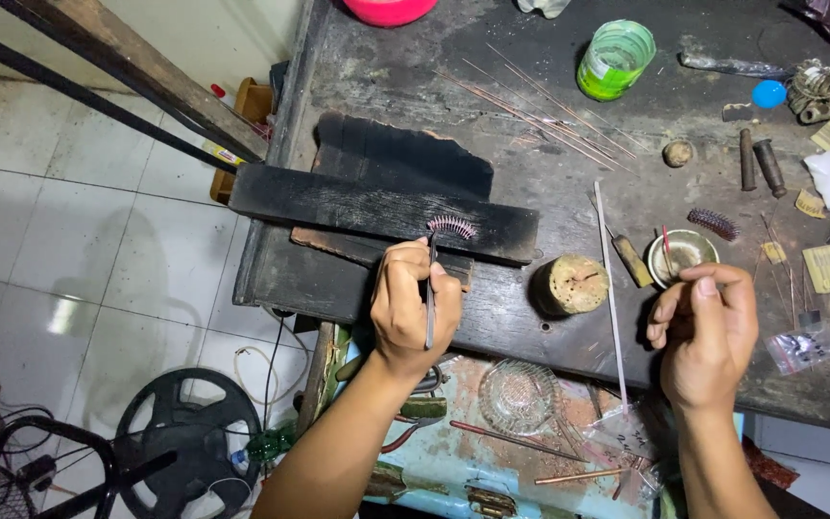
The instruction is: Preparing soldering flux by pouring liquid from a bottle into a small metal dish and stirring it with a brush.
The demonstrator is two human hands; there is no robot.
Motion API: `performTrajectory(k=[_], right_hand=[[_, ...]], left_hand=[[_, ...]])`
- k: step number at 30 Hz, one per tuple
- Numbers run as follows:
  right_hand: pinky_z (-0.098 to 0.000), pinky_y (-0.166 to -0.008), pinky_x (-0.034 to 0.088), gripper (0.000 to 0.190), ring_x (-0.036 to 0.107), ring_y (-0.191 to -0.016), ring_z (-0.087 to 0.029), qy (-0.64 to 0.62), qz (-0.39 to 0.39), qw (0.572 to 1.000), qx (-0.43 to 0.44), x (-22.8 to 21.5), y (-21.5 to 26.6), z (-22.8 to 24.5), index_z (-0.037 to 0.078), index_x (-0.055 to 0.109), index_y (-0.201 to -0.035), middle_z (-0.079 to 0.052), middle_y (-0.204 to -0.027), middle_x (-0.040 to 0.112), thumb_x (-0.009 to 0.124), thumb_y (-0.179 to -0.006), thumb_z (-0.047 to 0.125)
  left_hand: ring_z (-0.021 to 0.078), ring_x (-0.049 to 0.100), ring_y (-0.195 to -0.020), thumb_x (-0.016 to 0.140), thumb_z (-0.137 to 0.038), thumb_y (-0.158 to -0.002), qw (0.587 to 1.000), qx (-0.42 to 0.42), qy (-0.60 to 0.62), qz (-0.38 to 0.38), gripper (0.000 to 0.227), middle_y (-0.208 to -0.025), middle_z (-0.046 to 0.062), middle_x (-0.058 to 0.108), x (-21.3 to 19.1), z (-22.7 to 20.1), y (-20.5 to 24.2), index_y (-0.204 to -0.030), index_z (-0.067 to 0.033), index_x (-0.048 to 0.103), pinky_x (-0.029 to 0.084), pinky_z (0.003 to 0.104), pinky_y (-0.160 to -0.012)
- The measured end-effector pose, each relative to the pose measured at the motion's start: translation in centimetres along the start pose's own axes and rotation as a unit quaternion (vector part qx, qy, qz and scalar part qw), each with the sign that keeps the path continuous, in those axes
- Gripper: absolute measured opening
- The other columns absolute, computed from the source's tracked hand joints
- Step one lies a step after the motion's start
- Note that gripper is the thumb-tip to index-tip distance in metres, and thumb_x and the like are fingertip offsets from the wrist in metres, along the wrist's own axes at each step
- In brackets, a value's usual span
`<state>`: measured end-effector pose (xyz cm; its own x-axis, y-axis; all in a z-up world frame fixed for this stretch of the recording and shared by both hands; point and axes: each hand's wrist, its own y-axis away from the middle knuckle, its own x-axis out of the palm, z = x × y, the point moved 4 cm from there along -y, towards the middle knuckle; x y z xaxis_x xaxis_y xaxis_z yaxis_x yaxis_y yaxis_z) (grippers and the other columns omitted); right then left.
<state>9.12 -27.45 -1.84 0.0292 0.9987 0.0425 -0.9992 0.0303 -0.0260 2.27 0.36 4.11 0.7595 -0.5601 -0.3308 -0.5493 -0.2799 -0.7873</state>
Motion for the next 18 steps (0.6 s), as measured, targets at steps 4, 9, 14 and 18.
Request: performTrajectory(k=[4,9,14,18], right_hand=[[-0.0231,-0.042,0.035,0.016,0.044,-0.048,-0.014,-0.007,-0.006,1.000,0.008,-0.1,-0.1,-0.1,0.009,0.047,-0.113,-0.008,-0.069,0.046,0.045,-0.114,0.025],[-0.0222,-0.042,0.036,0.015,0.047,-0.050,-0.012,0.004,0.007,1.000,-0.005,0.0,0.0,0.2,0.009,0.048,-0.114,-0.006,-0.070,0.050,0.045,-0.113,0.024],[-0.0220,-0.040,0.036,0.020,0.048,-0.046,-0.015,-0.003,-0.020,1.000,-0.002,-0.5,-0.3,-1.3,0.009,0.049,-0.115,-0.010,-0.065,0.050,0.046,-0.111,0.028],[-0.0236,-0.038,0.039,0.025,0.051,-0.044,-0.017,-0.033,-0.022,0.999,-0.010,-0.7,-0.4,-1.6,0.005,0.050,-0.116,-0.012,-0.064,0.052,0.048,-0.109,0.029]], left_hand=[[0.0342,0.063,-0.077,0.049,0.008,-0.091,1.000,-0.003,0.004,0.007,0.011,-0.081,0.018,0.052,-0.1,-0.1,-0.1,-0.081,0.0046,0.046,0.063,0.042,-0.081],[0.0329,0.061,-0.070,0.053,0.001,-0.095,0.999,0.023,0.031,0.004,0.011,-0.080,0.018,0.056,-0.5,-0.7,0.2,-0.086,0.0047,0.048,0.055,0.039,-0.064],[0.0299,0.064,-0.060,0.064,-0.007,-0.090,0.989,0.019,0.139,0.039,0.017,-0.074,0.015,0.064,0.4,-2.0,3.4,-0.078,0.0000,0.055,0.056,0.037,-0.057],[0.0262,0.066,-0.052,0.074,-0.005,-0.083,0.967,0.014,0.237,0.095,0.016,-0.068,0.009,0.068,2.2,-4.5,5.6,-0.072,-0.0047,0.062,0.057,0.033,-0.052]])
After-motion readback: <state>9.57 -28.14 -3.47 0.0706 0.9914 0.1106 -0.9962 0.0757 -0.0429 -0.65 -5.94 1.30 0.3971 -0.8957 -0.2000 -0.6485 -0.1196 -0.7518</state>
